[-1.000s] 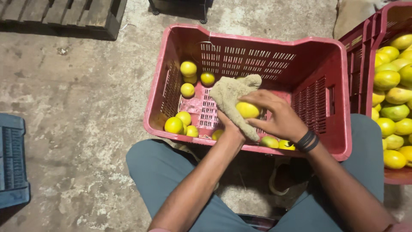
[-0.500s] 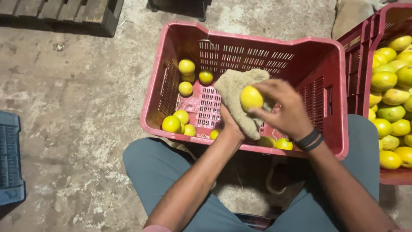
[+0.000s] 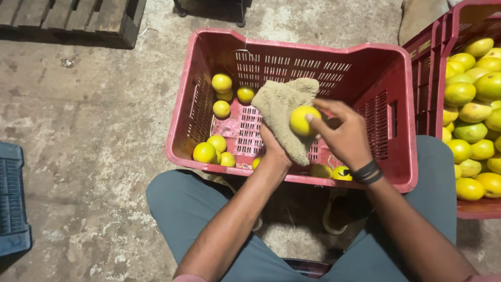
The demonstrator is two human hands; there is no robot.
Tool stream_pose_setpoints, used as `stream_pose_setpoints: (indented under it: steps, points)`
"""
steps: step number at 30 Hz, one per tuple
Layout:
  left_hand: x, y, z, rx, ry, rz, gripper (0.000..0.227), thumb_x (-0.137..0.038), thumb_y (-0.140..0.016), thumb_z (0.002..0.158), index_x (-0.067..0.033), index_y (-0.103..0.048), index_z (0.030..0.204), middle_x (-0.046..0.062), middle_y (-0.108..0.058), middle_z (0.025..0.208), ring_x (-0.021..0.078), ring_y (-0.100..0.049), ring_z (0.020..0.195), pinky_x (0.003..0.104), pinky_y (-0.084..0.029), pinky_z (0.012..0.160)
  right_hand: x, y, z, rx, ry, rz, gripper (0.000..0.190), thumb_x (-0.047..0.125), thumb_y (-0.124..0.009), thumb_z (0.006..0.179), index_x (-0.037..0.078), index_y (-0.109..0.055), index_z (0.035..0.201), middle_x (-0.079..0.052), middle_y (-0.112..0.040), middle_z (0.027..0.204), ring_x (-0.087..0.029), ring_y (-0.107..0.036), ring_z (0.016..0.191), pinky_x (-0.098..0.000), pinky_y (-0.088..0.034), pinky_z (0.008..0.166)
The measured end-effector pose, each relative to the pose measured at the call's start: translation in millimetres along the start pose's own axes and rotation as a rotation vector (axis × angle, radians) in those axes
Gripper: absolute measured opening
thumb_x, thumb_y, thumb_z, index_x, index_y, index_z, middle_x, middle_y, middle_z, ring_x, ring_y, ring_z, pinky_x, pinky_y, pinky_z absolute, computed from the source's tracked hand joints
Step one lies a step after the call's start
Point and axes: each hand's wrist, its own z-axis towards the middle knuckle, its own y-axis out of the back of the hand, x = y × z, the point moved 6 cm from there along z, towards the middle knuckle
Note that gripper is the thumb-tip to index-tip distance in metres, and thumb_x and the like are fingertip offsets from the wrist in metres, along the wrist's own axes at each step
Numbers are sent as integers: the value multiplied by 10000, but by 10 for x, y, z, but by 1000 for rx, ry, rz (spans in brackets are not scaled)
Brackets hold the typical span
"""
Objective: The person sits cross-legged on the floor and wipes yellow mangoes one by one with a cloth. They pick each mango from a red crate, rub it with the cloth, and place it into another red crate to the right.
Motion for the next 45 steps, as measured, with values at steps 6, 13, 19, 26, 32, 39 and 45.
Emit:
stream_pose_setpoints:
  steps: [6, 13, 19, 26, 32, 39, 45]
  points:
    - [-15, 48, -6, -191, -65, 131, 569, -485, -360, 1072, -44, -574, 1362, 159, -650, 1279, 330, -663, 1138, 471, -579, 975, 269, -55, -28, -65, 303, -143, 453, 229, -811, 844, 45, -720, 1247, -142, -703, 1229, -235, -702, 1099, -354, -571, 922]
    - [-66, 281, -9, -226, -77, 222, 546, -478, -358, 1045, -48, -601, 1276, 176, -665, 1163, 346, -676, 1007, 481, -595, 839, 189, -196, -20, 301, 113, 47, 480, 256, -848, 822, 87, -735, 1256, -85, -762, 1174, -172, -756, 1018, -315, -590, 886]
    - [66, 89, -13, -154, 21, 22, 509, -453, -372, 1089, -55, -591, 1320, 153, -661, 1226, 306, -668, 1105, 454, -577, 956, 188, 28, 28, -114, 84, 15, 459, 182, -821, 860, 98, -703, 1295, -107, -658, 1301, -206, -713, 1079, -293, -609, 795]
    - [-27, 150, -2, -246, -70, 178, 536, -466, -344, 1073, -50, -582, 1313, 143, -664, 1211, 310, -661, 1086, 449, -568, 932, 276, -102, 11, 92, 191, -86, 515, 193, -831, 779, 77, -715, 1268, -120, -703, 1196, -199, -716, 987, -290, -590, 792]
    - [39, 54, -43, 3, -17, 0, 543, -493, -393, 1046, -41, -587, 1274, 177, -676, 1198, 367, -663, 1068, 513, -575, 861, 186, -141, 35, 272, 63, 37, 388, 231, -754, 909, 71, -729, 1261, -109, -767, 1149, -198, -740, 964, -297, -565, 847]
    - [61, -93, -78, -140, -28, -37, 522, -447, -375, 1068, -38, -570, 1326, 159, -656, 1228, 320, -661, 1110, 451, -585, 954, 235, 13, 110, -90, 142, -38, 250, 160, -669, 989, 53, -739, 1204, -122, -738, 1231, -226, -751, 1028, -309, -616, 815]
    - [-91, 142, -49, -212, -155, 159, 523, -473, -381, 1001, -62, -599, 1239, 145, -668, 1133, 332, -661, 1001, 488, -574, 829, 279, -211, -28, 206, 282, -111, 528, 252, -790, 819, 25, -671, 1280, -171, -682, 1173, -260, -693, 1034, -348, -604, 834]
